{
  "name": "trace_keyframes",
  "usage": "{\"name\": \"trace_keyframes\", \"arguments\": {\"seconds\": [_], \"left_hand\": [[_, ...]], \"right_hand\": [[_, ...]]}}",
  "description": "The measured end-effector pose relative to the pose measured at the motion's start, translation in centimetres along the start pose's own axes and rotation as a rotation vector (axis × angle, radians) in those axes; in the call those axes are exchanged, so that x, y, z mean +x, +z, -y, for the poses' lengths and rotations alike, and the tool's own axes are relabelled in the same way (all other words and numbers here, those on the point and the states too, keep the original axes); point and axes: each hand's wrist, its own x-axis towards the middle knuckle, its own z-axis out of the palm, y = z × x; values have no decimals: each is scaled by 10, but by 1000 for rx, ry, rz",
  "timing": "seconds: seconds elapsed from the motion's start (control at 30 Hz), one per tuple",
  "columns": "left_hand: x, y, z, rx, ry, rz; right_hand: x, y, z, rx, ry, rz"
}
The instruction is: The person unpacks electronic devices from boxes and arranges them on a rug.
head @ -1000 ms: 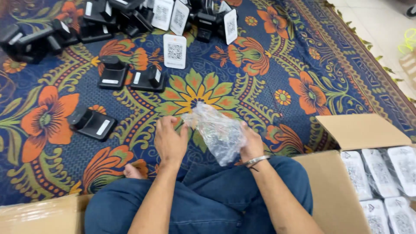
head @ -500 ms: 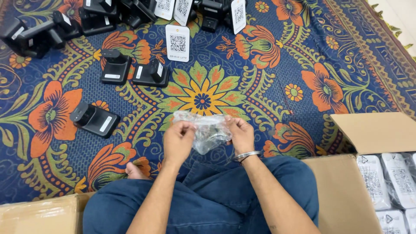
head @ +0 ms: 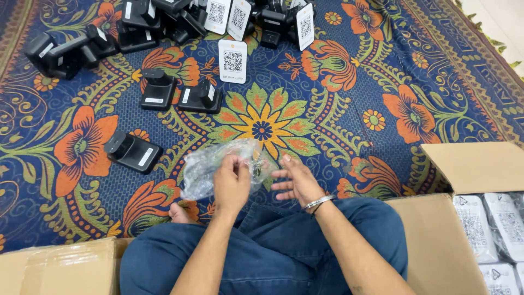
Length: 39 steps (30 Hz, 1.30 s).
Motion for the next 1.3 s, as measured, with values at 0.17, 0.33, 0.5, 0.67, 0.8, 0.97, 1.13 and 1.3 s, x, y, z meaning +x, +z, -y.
{"name": "trace_keyframes", "arguments": {"seconds": [0.17, 0.33, 0.5, 0.67, 0.8, 0.97, 1.13, 1.3], "left_hand": [[-15, 16, 1, -49, 49, 176], [-14, 11, 10, -72, -9, 176], [-20, -8, -36, 482, 318, -41], [-18, -8, -50, 620, 491, -74], [1, -15, 9, 571, 169, -55], [5, -48, -42, 621, 177, -219], [31, -77, -44, 688, 321, -257], [71, -165, -19, 394, 266, -687]], "right_hand": [[12, 3, -34, 64, 69, 148], [63, -33, -57, 275, -177, -42], [53, -14, -64, -211, -923, -198], [15, 7, -47, -678, -970, -232], [11, 8, -47, -759, -1067, -279], [59, 1, -50, -425, -670, -227], [60, 61, -13, -327, -568, 163], [50, 150, 36, 62, -427, 440]]}}
